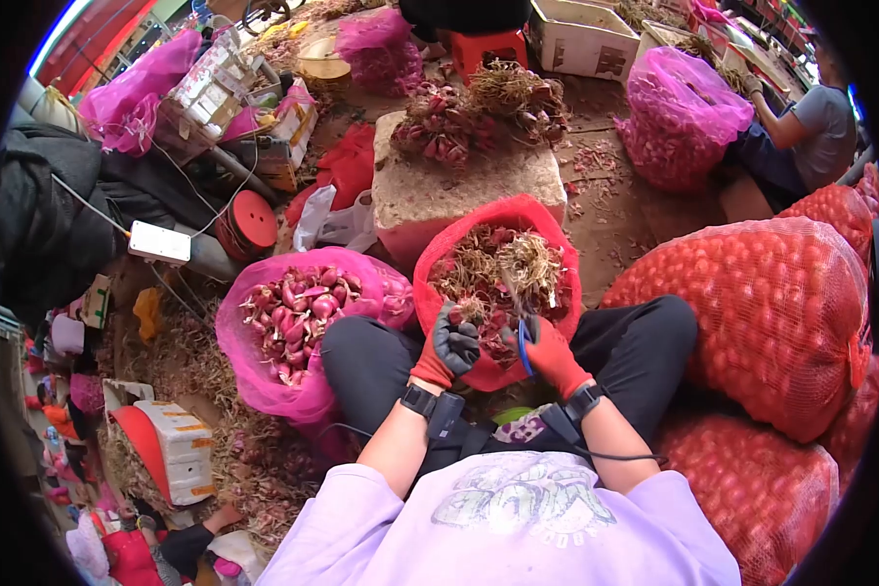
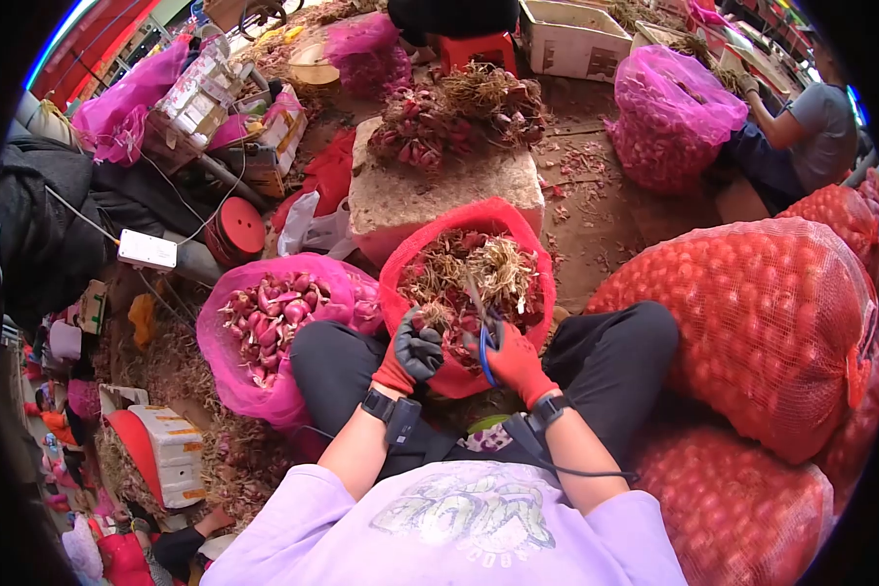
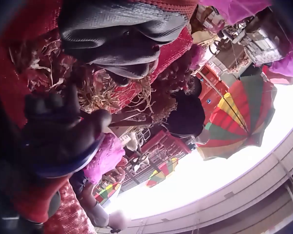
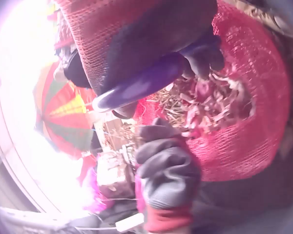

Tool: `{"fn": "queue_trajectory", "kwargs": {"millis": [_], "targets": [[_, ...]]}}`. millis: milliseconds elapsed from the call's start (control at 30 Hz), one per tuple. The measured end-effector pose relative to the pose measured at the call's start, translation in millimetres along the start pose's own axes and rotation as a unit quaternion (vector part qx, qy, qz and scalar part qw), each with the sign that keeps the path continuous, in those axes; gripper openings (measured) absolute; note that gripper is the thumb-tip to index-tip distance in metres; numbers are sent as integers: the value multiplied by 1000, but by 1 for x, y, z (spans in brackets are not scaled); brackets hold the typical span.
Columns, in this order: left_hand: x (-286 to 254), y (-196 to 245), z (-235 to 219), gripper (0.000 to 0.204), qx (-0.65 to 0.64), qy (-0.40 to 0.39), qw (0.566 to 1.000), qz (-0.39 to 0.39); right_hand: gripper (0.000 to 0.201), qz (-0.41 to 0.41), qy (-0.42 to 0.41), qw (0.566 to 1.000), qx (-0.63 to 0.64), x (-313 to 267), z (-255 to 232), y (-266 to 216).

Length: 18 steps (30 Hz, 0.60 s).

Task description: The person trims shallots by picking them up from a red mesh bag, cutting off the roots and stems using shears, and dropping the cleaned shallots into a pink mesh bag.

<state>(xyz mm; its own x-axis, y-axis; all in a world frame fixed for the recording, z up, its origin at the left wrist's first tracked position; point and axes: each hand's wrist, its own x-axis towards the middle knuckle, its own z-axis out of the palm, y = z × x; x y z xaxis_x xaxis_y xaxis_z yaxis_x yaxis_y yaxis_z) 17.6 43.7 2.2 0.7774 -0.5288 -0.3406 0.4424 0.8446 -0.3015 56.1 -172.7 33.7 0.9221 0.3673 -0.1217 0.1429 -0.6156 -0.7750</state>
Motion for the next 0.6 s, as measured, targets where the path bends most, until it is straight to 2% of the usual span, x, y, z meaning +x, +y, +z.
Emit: {"fn": "queue_trajectory", "kwargs": {"millis": [33,200,300,400,433,533,600], "targets": [[-1,2,-1,24,-11,-2,1000,4,67,-18,-22,999,-40,-9,-3,-2],[-1,0,-3,24,-29,36,999,27,69,-48,-38,986,-155,-28,-5,-18],[4,-1,-12,26,35,54,997,33,76,-42,-69,975,-206,-27,1,-22],[2,-17,-13,31,170,184,961,114,75,-49,-42,958,-279,-26,15,-21],[3,-16,-17,35,160,178,965,112,74,-41,-52,960,-274,-26,16,-22],[13,-3,-27,44,88,179,961,193,72,-19,-75,964,-254,-25,15,-27],[10,-14,-17,49,195,168,946,196,70,-7,-78,968,-237,-27,16,-25]]}}
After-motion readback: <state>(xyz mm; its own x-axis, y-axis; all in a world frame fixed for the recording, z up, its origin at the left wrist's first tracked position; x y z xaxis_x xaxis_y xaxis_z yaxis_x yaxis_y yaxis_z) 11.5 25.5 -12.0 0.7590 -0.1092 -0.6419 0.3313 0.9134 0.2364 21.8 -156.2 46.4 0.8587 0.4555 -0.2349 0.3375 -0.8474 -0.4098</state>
